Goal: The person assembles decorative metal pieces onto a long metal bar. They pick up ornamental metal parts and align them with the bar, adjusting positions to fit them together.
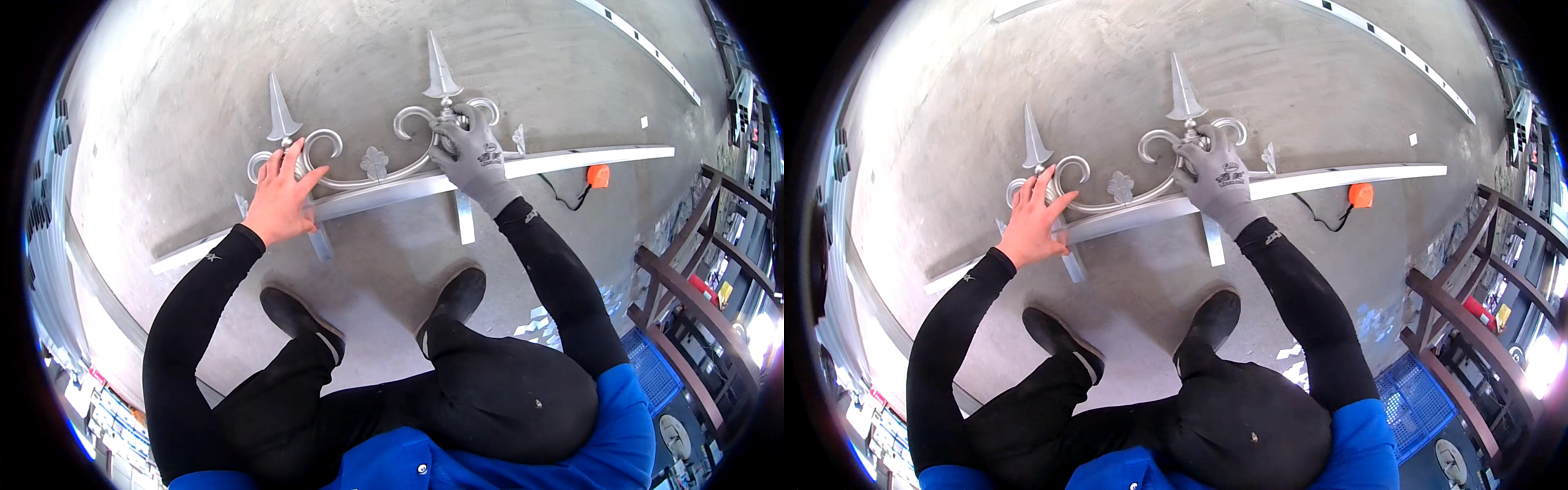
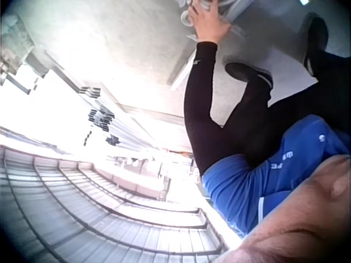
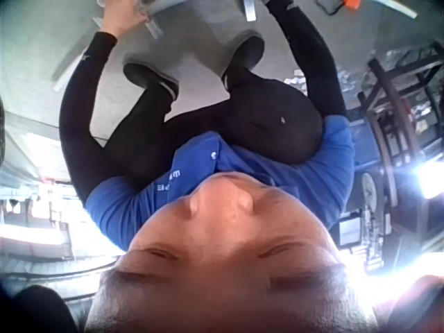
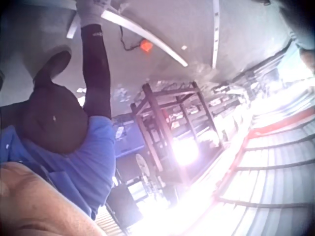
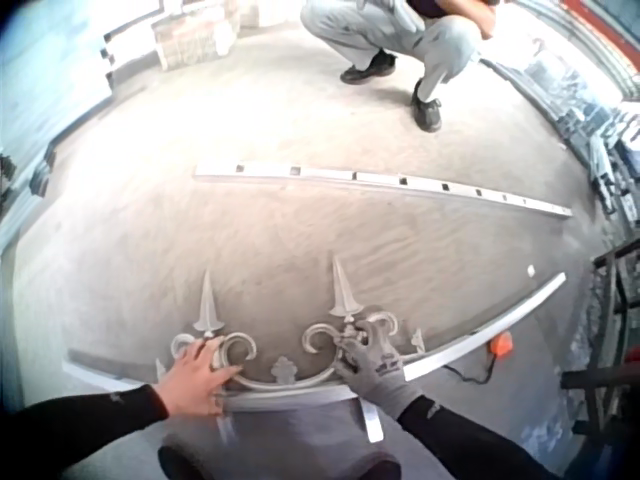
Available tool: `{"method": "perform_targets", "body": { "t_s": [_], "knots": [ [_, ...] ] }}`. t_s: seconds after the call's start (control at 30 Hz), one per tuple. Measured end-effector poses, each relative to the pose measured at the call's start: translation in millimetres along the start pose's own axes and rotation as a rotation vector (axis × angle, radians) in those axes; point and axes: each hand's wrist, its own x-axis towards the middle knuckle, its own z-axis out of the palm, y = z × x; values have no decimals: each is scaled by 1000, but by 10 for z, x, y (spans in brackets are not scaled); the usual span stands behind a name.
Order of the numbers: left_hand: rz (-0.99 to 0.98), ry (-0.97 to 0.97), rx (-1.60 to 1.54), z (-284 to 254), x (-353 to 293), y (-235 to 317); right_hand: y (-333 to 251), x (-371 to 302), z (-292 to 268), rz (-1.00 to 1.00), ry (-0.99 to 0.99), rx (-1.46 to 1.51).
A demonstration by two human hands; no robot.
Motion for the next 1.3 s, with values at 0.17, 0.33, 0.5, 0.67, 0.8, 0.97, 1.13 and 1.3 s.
{"method": "perform_targets", "body": {
  "t_s": [0.17, 0.33, 0.5, 0.67, 0.8, 0.97, 1.13, 1.3],
  "knots": [
    [-20, -71, 106, -115, 35, 25, -147, -67, -158, 13, -11, -170],
    [-51, 32, 226, -245, -9, 271, 27, -545, -588, 175, 248, 132],
    [187, 324, 117, -223, 308, 534, 228, -1446, -308, 627, -66, 297],
    [356, 291, -7, -189, 1002, 1320, -67, -1729, -33, 535, -63, 188],
    [338, 251, -59, -5, 1331, 1614, -153, -1655, 68, 472, -8, 141],
    [320, 299, -73, 127, 1481, 1673, -92, -1640, 203, 424, 77, 141],
    [312, 296, -123, 157, 1472, 1690, -17, -1638, 248, 359, 84, 147],
    [309, 292, -88, 118, 1449, 1684, -35, -1554, 180, 380, 21, 172]
  ]
}}
